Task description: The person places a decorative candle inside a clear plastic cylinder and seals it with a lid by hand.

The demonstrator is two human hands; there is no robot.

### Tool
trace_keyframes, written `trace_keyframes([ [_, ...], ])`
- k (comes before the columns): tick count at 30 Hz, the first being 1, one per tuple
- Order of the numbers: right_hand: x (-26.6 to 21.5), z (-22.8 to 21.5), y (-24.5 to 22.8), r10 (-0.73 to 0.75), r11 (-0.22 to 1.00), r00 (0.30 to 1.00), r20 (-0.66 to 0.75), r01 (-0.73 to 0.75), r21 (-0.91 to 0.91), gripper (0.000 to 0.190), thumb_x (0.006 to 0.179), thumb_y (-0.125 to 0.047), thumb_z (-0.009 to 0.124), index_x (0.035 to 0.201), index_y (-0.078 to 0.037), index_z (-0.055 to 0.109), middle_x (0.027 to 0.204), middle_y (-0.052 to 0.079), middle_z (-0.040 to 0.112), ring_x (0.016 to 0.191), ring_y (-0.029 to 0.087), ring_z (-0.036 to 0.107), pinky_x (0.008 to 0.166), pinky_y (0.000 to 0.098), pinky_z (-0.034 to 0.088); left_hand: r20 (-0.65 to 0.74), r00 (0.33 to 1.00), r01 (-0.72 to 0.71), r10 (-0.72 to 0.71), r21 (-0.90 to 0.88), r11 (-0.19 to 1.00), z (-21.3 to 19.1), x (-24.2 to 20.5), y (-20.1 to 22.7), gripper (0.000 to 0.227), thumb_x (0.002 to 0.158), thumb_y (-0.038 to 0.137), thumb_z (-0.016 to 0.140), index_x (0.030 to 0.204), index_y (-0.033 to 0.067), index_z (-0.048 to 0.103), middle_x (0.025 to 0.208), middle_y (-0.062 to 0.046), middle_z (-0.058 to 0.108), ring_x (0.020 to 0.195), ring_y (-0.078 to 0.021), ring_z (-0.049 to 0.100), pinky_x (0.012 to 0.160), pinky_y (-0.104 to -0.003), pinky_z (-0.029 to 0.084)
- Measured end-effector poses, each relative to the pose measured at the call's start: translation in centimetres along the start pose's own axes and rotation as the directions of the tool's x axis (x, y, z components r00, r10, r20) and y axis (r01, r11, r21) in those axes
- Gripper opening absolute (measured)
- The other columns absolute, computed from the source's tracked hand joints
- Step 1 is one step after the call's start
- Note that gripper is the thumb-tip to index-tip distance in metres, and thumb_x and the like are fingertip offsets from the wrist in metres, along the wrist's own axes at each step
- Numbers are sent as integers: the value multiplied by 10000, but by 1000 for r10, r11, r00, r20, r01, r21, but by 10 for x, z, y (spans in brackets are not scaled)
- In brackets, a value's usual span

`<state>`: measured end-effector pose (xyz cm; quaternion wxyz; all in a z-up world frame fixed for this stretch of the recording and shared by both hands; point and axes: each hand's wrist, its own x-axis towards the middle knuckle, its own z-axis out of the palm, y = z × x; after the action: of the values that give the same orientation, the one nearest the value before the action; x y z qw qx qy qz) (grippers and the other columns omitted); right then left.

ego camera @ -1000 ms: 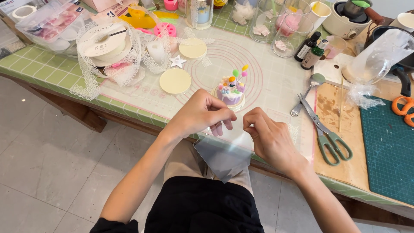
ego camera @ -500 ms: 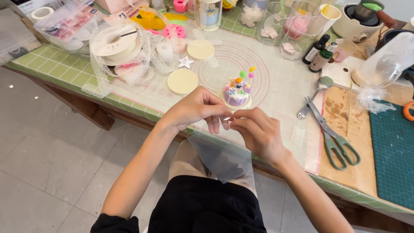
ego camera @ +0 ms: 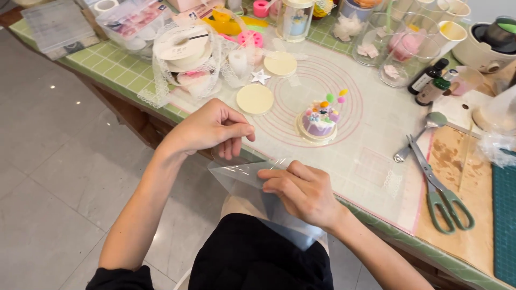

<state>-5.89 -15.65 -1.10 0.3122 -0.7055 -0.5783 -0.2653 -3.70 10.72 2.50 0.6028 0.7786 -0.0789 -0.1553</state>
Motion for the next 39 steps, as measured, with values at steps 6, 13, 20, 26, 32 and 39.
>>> trace_keyframes([
  [6, -3, 15, -3, -6, 997, 999, -53, 10, 80, 279, 773, 43, 765, 970, -78, 608, 1042, 27, 758, 676, 173, 558, 550, 289, 476, -122, 992, 43, -25, 145, 988, -6, -10, 8, 217, 978, 138, 623, 911, -12, 766, 546, -44, 630, 425, -87, 551, 407, -245, 451],
  [13, -7, 15, -3, 88, 967, 993, -77, -67, 246, 288, 883, 108, 706, 1033, -46, 515, 851, 49, 625, 711, 224, 583, 604, 333, 471, -189, 981, -10, 51, 212, 977, -4, -6, 11, 190, 963, 104, 634, 887, -13, 763, 533, -19, 566, 416, -79, 498, 396, -268, 406],
  [20, -30, 8, -1, 145, 935, 989, -11, -134, 328, 260, 905, 107, 673, 1026, -62, 517, 817, 54, 606, 704, 219, 587, 602, 323, 471, -193, 972, -78, 135, 277, 958, -17, -14, 5, 169, 961, 60, 629, 886, -20, 758, 564, -12, 575, 474, -64, 478, 441, -265, 392],
  [26, -66, 6, 11, 308, 770, 948, 80, -297, 564, 174, 980, 89, 601, 1073, -43, 535, 860, 64, 591, 721, 151, 529, 638, 285, 457, -253, 957, -57, 139, 307, 950, -22, -25, 5, 147, 949, 52, 647, 910, -13, 773, 574, -8, 588, 482, -59, 464, 445, -261, 388],
  [32, -86, -4, 18, 481, 499, 851, 213, -465, 731, 89, 1048, 38, 509, 1099, -33, 525, 911, 62, 569, 748, 113, 539, 660, 255, 497, -289, 945, -57, 157, 327, 943, -30, -33, 1, 156, 950, 61, 659, 881, -6, 781, 532, -5, 551, 471, -65, 448, 435, -264, 370],
  [39, -110, -25, 28, 604, 333, 737, 303, -580, 743, 22, 1043, -18, 497, 1049, -17, 519, 903, 80, 562, 824, 157, 577, 780, 324, 516, -424, 903, 47, 77, 275, 960, -70, -41, -20, 150, 936, 45, 647, 881, 18, 784, 559, -34, 621, 435, -85, 437, 397, -260, 331],
])
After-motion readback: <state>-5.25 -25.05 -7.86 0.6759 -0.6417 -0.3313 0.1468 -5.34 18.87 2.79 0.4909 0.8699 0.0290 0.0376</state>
